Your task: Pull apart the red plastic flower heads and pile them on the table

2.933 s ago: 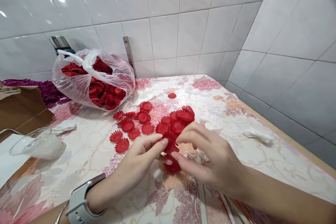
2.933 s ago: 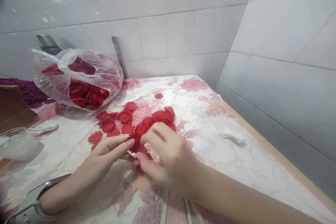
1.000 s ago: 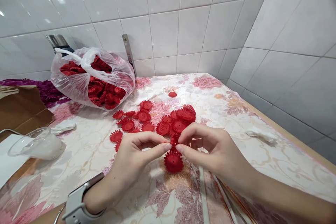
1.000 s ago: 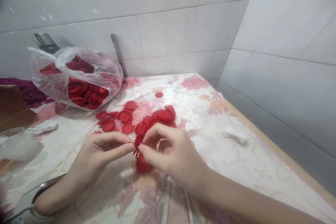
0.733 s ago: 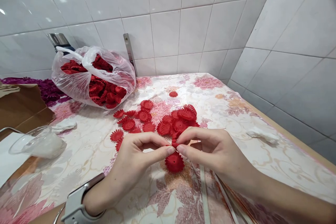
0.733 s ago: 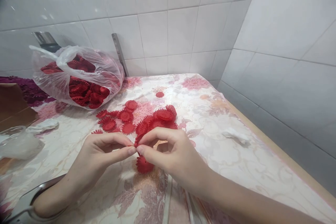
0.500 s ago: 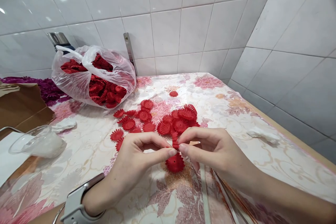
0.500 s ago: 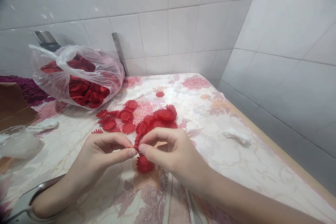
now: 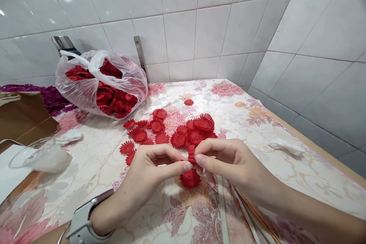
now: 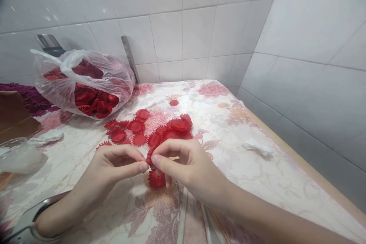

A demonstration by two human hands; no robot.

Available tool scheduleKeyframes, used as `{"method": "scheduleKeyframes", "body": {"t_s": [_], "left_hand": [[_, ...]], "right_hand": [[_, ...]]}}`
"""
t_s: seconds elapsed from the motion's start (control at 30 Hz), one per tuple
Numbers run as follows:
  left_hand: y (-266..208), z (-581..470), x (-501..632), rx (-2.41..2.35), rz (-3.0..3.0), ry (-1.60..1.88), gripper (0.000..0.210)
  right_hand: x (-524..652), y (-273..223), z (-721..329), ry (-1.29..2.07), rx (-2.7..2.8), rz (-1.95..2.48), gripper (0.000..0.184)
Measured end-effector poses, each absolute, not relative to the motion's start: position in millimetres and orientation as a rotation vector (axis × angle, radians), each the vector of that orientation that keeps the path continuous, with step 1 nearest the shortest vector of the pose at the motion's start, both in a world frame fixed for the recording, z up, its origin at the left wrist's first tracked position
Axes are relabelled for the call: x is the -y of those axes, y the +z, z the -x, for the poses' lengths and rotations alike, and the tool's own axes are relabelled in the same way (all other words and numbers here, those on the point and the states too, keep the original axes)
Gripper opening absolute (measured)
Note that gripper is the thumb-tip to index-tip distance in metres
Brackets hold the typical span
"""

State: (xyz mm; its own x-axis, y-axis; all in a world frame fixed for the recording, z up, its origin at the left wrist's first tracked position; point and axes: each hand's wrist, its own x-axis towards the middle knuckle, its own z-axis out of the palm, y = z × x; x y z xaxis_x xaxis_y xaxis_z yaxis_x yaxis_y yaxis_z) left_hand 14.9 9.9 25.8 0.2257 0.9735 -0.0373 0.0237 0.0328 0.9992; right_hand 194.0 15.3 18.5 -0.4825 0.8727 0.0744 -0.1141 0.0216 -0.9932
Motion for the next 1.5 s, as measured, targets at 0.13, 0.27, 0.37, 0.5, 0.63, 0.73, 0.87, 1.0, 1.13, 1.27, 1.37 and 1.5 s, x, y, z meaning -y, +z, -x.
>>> {"method": "scheduleKeyframes", "body": {"t_s": [0.13,0.27,0.37,0.5,0.63,0.73,0.87,1.0,1.13,1.27,1.37,1.5], "left_hand": [[24.5,-15.4,-7.0,-1.036,-1.339,0.907,0.007],[22.4,-15.8,-8.4,-1.039,-1.373,0.871,0.003],[21.6,-15.9,-10.6,-1.095,-1.362,0.890,0.005],[19.6,-15.9,-13.1,-1.132,-1.307,0.879,0.009],[17.6,-14.8,-17.4,-1.143,-1.143,0.891,0.012],[20.7,-11.9,-23.4,-1.224,-1.171,0.944,0.014],[25.6,-4.1,-36.3,-1.427,-1.278,1.041,0.012],[21.1,5.2,-48.0,-1.646,-1.681,1.150,0.036],[15.1,7.8,-47.3,-1.619,-2.097,1.221,0.026],[18.2,1.8,-37.4,-1.441,-2.077,0.982,0.012],[21.4,-5.0,-29.4,-1.199,-1.769,0.850,0.014],[22.7,-12.4,-20.6,-0.936,-1.366,0.755,0.028]], "right_hand": [[-11.4,18.1,-190.9,1.457,1.619,0.865,0.013],[-9.7,17.2,-188.6,1.273,1.785,0.913,0.013],[-9.7,16.2,-188.0,1.251,1.769,0.951,0.012],[-19.5,15.2,-193.3,1.412,1.604,1.027,0.018],[-47.1,19.5,-212.1,1.249,1.374,1.095,0.022],[-62.9,25.2,-224.6,0.904,1.314,1.117,0.022],[-59.0,27.3,-222.4,0.404,1.680,1.123,0.013],[-41.1,20.9,-208.2,0.363,2.100,1.044,0.014],[-29.0,9.8,-196.0,0.576,2.431,1.115,0.014],[-27.5,7.9,-193.1,0.764,2.358,1.214,0.009],[-27.6,15.0,-195.8,0.878,2.069,1.167,0.014],[-23.9,21.1,-196.5,0.993,1.798,1.108,0.015]]}}
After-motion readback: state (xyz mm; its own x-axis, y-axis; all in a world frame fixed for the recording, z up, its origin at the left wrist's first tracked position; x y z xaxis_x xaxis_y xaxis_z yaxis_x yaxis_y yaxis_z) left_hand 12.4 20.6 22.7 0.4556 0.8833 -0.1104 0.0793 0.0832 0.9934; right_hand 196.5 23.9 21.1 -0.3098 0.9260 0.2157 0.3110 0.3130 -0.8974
